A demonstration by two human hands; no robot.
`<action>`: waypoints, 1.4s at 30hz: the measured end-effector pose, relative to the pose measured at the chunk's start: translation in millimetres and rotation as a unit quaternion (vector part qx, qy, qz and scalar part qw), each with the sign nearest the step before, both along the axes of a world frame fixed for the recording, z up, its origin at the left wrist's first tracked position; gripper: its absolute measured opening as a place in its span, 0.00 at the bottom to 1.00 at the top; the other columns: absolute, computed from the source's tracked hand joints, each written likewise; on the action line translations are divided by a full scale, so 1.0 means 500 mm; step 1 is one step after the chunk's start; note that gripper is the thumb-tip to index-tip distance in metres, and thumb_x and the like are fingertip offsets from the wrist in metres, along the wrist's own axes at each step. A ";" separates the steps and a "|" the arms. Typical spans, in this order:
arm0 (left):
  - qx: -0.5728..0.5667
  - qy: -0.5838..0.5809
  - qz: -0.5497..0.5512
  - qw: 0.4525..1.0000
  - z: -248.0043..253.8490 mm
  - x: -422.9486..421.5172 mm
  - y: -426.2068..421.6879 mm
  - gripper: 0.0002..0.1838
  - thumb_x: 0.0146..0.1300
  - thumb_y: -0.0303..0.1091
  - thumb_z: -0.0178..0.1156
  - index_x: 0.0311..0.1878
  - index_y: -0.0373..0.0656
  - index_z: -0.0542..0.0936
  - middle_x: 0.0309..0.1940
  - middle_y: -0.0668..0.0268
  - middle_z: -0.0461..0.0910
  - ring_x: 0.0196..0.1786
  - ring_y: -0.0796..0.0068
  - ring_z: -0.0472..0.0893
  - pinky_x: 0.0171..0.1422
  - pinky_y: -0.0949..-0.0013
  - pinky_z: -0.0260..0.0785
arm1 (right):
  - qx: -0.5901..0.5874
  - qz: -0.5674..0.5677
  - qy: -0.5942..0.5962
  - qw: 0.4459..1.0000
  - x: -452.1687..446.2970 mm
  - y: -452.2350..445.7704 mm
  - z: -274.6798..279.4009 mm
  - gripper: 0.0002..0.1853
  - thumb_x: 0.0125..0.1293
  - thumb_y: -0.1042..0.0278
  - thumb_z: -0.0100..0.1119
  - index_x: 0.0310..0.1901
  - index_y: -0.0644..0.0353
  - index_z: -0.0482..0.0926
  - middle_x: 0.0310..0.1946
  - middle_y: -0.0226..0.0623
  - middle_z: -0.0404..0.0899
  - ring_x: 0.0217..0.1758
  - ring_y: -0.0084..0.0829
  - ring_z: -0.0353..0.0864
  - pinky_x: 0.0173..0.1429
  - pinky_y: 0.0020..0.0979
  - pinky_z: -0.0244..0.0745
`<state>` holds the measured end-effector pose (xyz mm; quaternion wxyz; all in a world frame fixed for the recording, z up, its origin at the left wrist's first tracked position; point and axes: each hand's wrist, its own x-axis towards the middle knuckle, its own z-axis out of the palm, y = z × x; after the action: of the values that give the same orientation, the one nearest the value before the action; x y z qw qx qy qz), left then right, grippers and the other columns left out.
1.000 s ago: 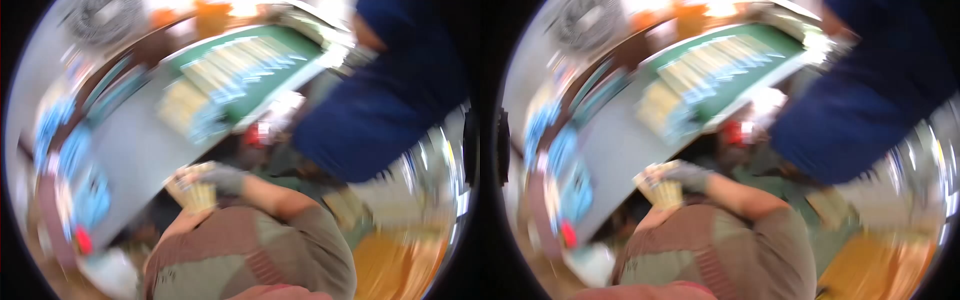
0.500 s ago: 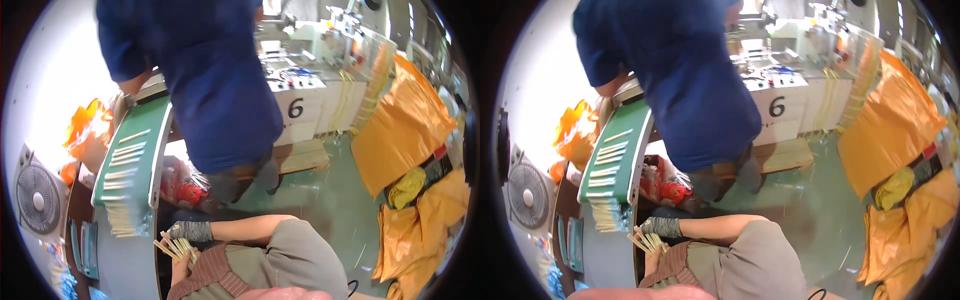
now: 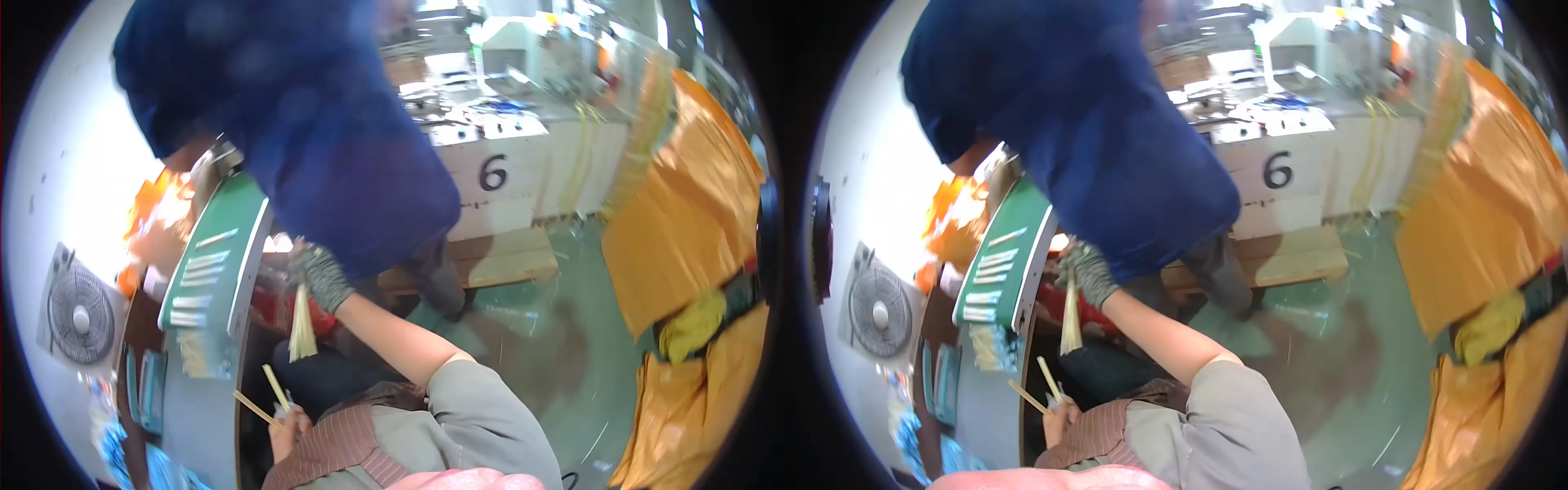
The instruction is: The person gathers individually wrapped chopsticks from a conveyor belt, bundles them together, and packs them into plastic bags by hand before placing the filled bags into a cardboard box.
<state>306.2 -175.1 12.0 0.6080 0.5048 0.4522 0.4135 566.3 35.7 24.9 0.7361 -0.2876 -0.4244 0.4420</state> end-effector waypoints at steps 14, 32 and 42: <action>-0.159 -0.230 0.005 0.960 0.028 -0.131 0.043 0.11 0.75 0.39 0.49 0.43 0.40 0.72 0.22 0.72 0.66 0.19 0.87 0.58 0.21 0.80 0.48 | -0.219 0.325 0.060 0.918 -0.288 -0.044 0.205 0.12 0.69 0.61 0.55 0.41 0.64 0.73 0.32 0.36 0.77 0.32 0.29 0.78 0.39 0.31 0.78; 0.500 0.051 0.387 0.773 0.555 -0.486 1.038 0.14 0.66 0.40 0.58 0.41 0.36 0.80 0.26 0.64 0.79 0.32 0.73 0.80 0.39 0.67 0.71 | -0.082 -0.009 -0.039 0.996 -0.469 0.663 0.356 0.12 0.67 0.62 0.61 0.41 0.64 0.75 0.26 0.30 0.76 0.23 0.21 0.73 0.33 0.26 0.78; 0.369 0.671 0.192 0.614 0.461 -0.514 1.431 0.35 0.65 0.50 0.59 0.70 0.43 0.64 0.75 0.55 0.53 0.78 0.50 0.48 0.78 0.47 0.40 | -0.170 -0.112 -0.059 0.977 -0.307 0.797 0.124 0.16 0.69 0.55 0.59 0.30 0.58 0.71 0.22 0.27 0.71 0.25 0.21 0.70 0.30 0.26 0.69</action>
<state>49.2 540.5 242.5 -0.1954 0.7245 0.6302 0.1992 412.9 434.1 86.8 0.6949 -0.4797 -0.3509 0.4048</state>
